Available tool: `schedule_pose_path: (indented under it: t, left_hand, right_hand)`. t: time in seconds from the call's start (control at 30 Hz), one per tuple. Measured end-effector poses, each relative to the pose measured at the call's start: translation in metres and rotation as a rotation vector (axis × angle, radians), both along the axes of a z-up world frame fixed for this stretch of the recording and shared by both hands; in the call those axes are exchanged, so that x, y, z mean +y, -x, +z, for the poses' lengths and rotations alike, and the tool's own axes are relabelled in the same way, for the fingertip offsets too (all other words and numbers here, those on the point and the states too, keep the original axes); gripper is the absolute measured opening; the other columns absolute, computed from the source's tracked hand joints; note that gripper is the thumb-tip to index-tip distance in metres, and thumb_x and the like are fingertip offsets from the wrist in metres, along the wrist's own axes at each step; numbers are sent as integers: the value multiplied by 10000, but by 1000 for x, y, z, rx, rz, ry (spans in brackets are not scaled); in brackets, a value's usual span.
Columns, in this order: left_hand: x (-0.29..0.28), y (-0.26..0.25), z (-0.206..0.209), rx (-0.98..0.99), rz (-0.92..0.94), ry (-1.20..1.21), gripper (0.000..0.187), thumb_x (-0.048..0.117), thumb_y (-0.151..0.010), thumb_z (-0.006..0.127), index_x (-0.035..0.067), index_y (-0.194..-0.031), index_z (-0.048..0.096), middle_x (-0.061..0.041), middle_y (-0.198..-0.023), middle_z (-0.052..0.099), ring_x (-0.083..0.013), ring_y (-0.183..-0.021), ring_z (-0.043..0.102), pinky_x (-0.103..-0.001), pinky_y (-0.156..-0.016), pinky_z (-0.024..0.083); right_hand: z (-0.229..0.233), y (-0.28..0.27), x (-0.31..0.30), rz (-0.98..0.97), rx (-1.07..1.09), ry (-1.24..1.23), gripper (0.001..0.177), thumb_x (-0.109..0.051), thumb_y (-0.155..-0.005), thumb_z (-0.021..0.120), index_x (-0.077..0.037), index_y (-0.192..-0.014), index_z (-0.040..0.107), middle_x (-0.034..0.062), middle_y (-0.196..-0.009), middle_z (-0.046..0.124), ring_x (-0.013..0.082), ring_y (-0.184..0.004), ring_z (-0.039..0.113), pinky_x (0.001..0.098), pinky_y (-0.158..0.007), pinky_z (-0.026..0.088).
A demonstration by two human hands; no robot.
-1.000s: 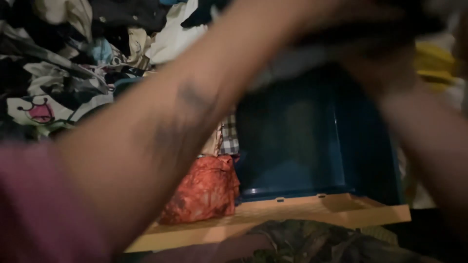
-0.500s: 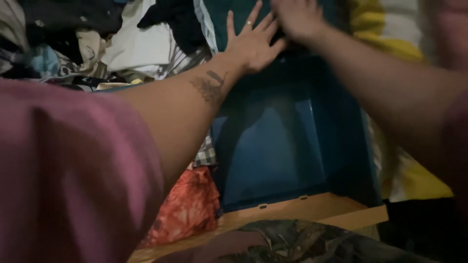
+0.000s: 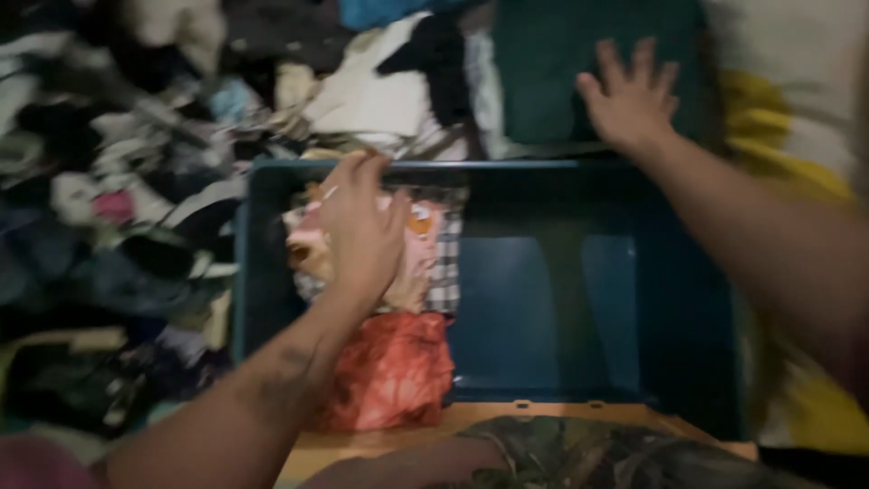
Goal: Organizing a pile of laundry from a bed into a plastic storage bin by folding and stacking items.
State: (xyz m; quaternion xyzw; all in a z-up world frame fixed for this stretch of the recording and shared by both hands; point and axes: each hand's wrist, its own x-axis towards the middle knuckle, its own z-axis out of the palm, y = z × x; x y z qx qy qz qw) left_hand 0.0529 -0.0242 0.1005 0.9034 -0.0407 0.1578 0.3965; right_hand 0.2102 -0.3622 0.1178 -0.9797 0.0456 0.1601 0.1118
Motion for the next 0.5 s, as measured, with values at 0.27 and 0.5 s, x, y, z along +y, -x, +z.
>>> schedule_pose_path:
  t: [0.27, 0.5]
  left_hand:
    - [91, 63, -67, 225, 255, -189, 676, 327, -902, 712, 82, -1483, 467, -256, -1525, 413, -482, -1369, 450, -548, -1140, 393]
    - [93, 47, -128, 901, 190, 94, 870, 612, -901, 623, 408, -1617, 173, -140, -1711, -27, -467, -1550, -7, -621, -1190, 117]
  right_hand:
    - [-120, 189, 144, -92, -163, -833, 503, -256, -953, 665, -32, -1377, 513, 150, -1306, 566, 244, -1217, 549, 412, -1048, 433]
    - [-172, 141, 191, -584, 859, -1279, 420, -299, -946, 576, -70, -1289, 653, 77, -1201, 732, 254, -1134, 653, 425, -1041, 502]
